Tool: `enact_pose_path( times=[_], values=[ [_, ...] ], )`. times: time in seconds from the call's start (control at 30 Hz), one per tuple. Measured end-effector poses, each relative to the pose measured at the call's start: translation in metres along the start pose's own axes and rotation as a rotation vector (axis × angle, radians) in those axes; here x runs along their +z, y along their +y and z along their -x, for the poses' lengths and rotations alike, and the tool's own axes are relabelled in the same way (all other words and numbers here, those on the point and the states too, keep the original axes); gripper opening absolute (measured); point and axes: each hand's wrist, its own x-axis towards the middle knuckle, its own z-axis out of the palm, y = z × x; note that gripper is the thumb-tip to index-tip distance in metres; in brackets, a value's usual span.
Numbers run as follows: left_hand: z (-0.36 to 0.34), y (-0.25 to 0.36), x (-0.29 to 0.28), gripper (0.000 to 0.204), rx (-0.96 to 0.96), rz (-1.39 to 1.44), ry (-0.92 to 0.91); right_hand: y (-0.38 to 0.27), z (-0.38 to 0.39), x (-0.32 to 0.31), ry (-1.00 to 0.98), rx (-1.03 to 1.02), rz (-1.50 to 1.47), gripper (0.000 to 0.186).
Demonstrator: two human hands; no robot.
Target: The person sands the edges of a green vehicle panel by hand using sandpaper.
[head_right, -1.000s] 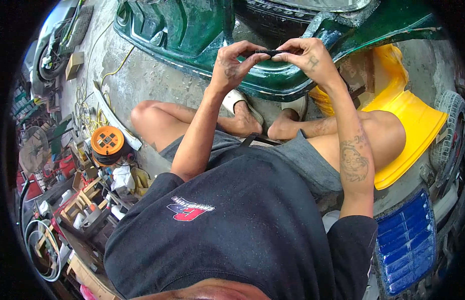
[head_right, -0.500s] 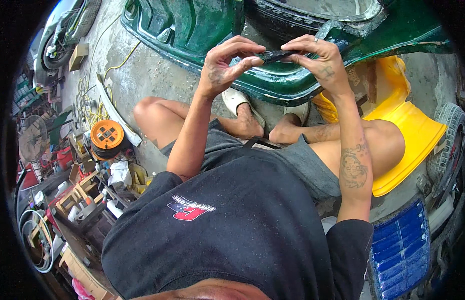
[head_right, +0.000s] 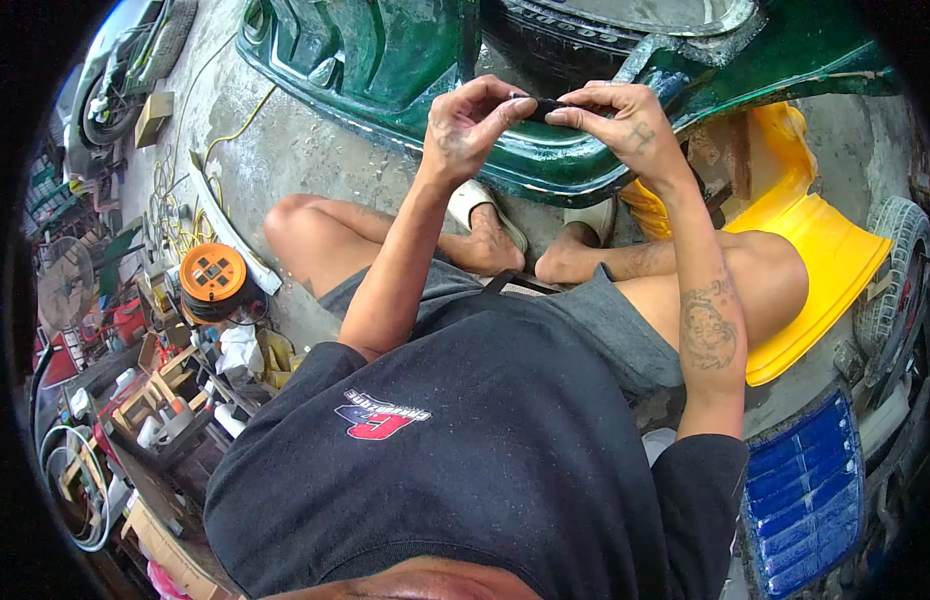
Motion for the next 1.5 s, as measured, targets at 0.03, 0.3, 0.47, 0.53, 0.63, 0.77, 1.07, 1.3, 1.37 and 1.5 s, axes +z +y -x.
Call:
enact_pose_path(
  times=[0.03,0.3,0.47,0.53,0.63,0.77,1.07,1.3,1.37,1.5],
  values=[
    [0.000,-0.003,0.001,0.018,-0.105,0.116,0.000,0.002,0.000,0.002,-0.001,0.005,0.000,0.020],
    [-0.007,-0.008,0.025,0.018,-0.159,0.546,0.078,0.017,-0.004,0.008,0.144,0.219,-0.232,0.026],
    [-0.008,-0.005,0.021,0.015,-0.226,0.309,0.102,0.013,-0.005,0.001,0.098,0.129,-0.109,0.025],
    [-0.007,-0.008,0.023,0.017,-0.242,0.479,0.096,0.011,-0.005,0.005,0.124,0.118,-0.149,0.025],
    [0.002,-0.006,0.044,0.024,-0.241,0.827,0.234,0.016,-0.005,0.009,0.160,0.132,-0.199,0.025],
    [0.005,-0.006,0.053,0.023,-0.284,1.008,0.294,0.011,-0.002,0.014,0.136,0.172,-0.360,0.026],
    [0.004,-0.012,0.034,0.019,-0.333,0.803,0.246,0.013,-0.002,0.016,0.055,0.215,-0.417,0.030],
    [0.034,-0.086,-0.018,0.015,0.337,-0.463,0.080,0.023,0.017,0.009,0.781,0.303,-0.324,0.046],
    [0.038,-0.098,-0.019,0.017,0.411,-0.554,0.011,0.028,0.040,0.037,0.961,0.472,-0.411,0.043],
    [0.037,-0.110,-0.012,0.018,0.379,-0.586,-0.090,0.058,0.097,0.107,1.063,0.651,-0.632,0.061]
  ],
)
